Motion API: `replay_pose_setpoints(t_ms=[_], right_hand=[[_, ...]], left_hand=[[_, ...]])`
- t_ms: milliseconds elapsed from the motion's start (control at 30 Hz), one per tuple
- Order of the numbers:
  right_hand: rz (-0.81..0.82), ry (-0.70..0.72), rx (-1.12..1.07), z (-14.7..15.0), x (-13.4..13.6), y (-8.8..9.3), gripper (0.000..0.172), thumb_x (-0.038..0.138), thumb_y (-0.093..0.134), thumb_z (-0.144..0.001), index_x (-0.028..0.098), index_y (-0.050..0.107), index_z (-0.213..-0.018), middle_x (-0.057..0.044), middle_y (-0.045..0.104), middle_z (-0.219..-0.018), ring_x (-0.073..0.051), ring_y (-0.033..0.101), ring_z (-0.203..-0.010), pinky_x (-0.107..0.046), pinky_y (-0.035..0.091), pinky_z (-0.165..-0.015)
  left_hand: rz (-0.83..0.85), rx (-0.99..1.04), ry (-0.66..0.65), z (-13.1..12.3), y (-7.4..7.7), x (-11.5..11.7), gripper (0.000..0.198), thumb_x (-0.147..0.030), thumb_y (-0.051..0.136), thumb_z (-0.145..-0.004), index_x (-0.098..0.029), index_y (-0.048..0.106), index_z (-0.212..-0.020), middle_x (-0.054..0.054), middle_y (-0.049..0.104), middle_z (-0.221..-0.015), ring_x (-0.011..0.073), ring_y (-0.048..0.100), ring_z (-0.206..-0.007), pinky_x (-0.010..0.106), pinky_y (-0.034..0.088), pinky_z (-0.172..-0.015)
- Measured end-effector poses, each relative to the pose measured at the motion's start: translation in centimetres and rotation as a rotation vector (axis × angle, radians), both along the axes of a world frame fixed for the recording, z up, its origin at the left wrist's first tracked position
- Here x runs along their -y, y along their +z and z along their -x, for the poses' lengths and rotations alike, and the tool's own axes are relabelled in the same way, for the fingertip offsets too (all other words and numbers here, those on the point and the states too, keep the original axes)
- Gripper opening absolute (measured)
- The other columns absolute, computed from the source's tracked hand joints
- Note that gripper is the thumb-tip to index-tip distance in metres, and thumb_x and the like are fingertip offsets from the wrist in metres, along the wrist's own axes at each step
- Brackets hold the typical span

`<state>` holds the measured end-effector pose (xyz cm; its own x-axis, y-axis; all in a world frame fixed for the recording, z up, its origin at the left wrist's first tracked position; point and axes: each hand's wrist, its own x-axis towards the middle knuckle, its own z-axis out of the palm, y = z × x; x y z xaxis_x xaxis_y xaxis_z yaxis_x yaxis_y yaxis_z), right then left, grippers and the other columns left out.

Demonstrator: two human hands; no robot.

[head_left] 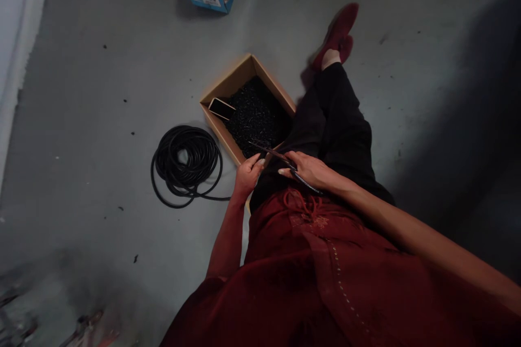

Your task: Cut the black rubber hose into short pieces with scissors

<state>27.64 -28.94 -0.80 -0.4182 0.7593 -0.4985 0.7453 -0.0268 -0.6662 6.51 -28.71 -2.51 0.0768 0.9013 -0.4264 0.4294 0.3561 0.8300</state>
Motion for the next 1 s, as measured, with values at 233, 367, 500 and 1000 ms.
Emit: replay_pose_setpoints(t_ms=[233,367,500,1000], right_hand=[[0.014,0.028,0.01,0.1,-0.2,-0.2,0.052,0.062,0.04,-0.086,0.019,0.051,-0.113,-0.014,0.061,-0.106,-0.027,0.06,-0.096,-0.034,0.044,-0.078],[0.021,0.038,0.039,0.0,-0.3,-0.4,0.046,0.06,0.036,-0.088,0.02,0.052,-0.105,-0.012,0.064,-0.101,-0.026,0.063,-0.09,-0.033,0.043,-0.074],[0.026,0.039,0.061,-0.2,-0.1,-0.5,0.045,0.061,0.034,-0.089,0.021,0.052,-0.102,-0.011,0.067,-0.099,-0.026,0.064,-0.088,-0.032,0.043,-0.071],[0.112,0.041,0.254,1.4,-1.1,-0.5,0.061,0.068,0.033,-0.085,0.019,0.057,-0.112,-0.018,0.068,-0.098,-0.033,0.065,-0.09,-0.04,0.046,-0.071]], left_hand=[[-0.155,-0.108,-0.064,0.0,0.0,-0.1,0.025,-0.027,0.062,-0.08,-0.02,0.071,-0.103,0.008,0.069,-0.098,0.0215,0.063,-0.093,0.032,0.044,-0.089],[-0.157,-0.127,-0.087,0.1,0.0,-0.1,0.023,-0.023,0.062,-0.079,-0.02,0.071,-0.1,0.009,0.069,-0.099,0.0224,0.062,-0.095,0.034,0.043,-0.092],[-0.15,-0.137,-0.122,0.1,-0.6,0.1,0.023,-0.023,0.06,-0.081,-0.02,0.071,-0.101,0.009,0.069,-0.101,0.0229,0.062,-0.096,0.036,0.042,-0.094],[-0.15,-0.298,-0.225,1.1,-3.5,-0.4,0.028,-0.029,0.052,-0.087,-0.017,0.068,-0.107,0.011,0.069,-0.101,0.0232,0.063,-0.094,0.034,0.045,-0.087]])
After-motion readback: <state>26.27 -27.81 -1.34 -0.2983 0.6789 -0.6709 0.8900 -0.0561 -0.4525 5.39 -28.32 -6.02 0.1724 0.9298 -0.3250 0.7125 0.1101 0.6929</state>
